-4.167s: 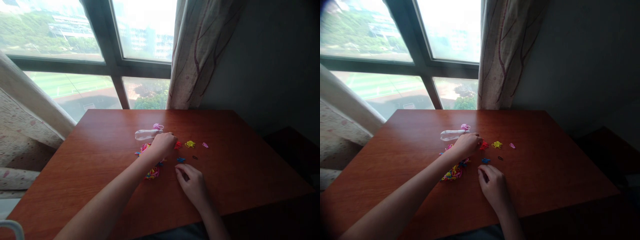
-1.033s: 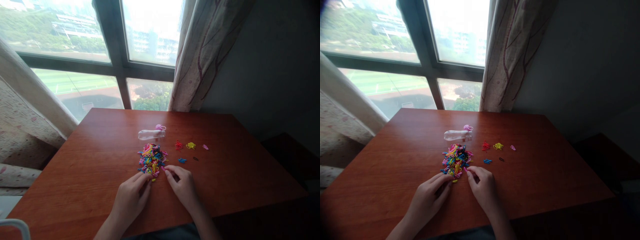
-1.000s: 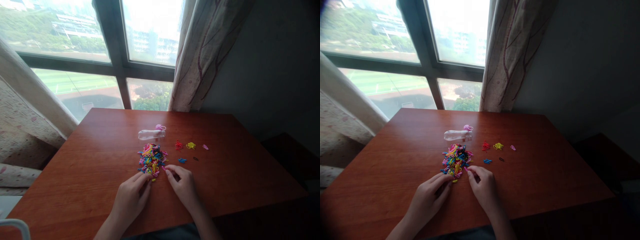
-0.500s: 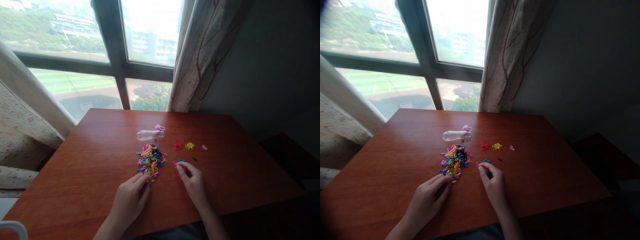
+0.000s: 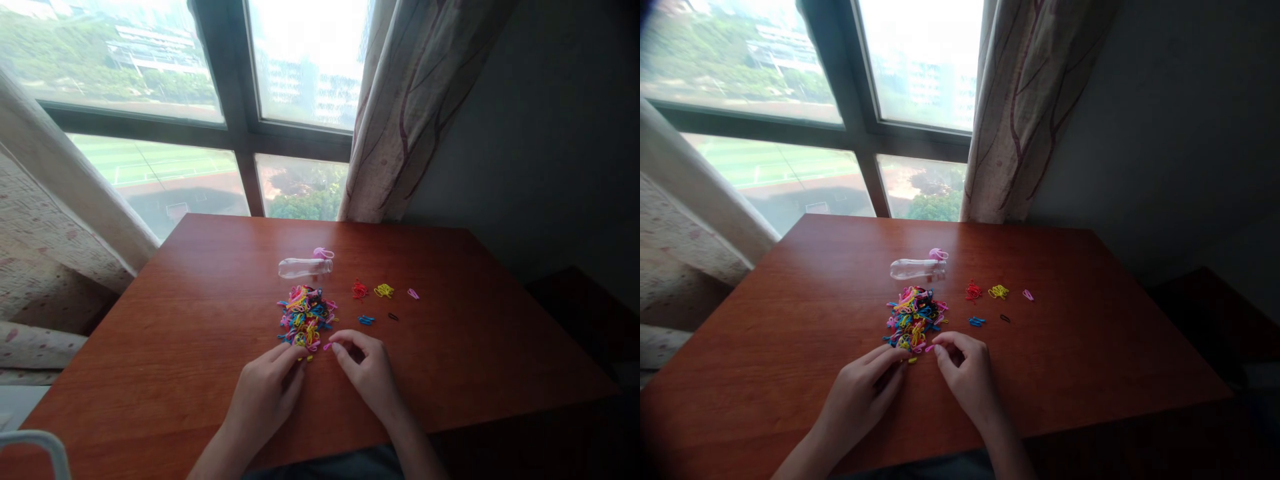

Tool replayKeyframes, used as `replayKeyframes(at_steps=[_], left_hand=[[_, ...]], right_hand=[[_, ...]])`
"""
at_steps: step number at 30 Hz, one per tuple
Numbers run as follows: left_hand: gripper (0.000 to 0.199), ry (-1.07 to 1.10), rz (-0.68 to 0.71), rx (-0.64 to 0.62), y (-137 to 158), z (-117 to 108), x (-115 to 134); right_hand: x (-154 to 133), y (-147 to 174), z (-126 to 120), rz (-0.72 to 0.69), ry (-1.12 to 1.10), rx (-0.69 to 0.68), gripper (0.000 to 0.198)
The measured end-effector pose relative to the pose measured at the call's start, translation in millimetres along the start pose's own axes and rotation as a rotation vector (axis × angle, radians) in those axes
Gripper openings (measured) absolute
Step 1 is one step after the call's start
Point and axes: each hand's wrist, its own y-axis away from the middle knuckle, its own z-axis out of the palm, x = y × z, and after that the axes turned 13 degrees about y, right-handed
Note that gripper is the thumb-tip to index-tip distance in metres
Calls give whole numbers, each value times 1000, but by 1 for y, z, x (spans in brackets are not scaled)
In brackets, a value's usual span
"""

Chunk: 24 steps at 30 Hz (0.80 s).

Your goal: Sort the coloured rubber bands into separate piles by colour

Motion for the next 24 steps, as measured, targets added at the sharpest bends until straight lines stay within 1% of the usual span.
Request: replayKeyframes(at_steps=[5, 8, 11, 14, 17, 20, 24], left_hand=[[20, -6, 9, -3, 1, -1, 0], [21, -12, 18, 8, 1, -1, 0], [21, -18, 22, 22, 1, 0, 1], [21, -22, 19, 17, 1, -1, 1], [20, -27, 26, 19, 0, -1, 2], [20, -29, 45, 30, -1, -2, 3], [20, -31, 52, 32, -2, -2, 3]], right_hand=[[3, -2, -2, 78, -145, -14, 19], [12, -4, -11, 120, -178, 51, 24], [32, -9, -32, 147, -75, 206, 30], [61, -19, -63, 167, 113, 361, 34], [90, -33, -95, 205, 296, 481, 42], [110, -47, -117, 228, 400, 522, 46], [120, -57, -126, 235, 432, 510, 43]])
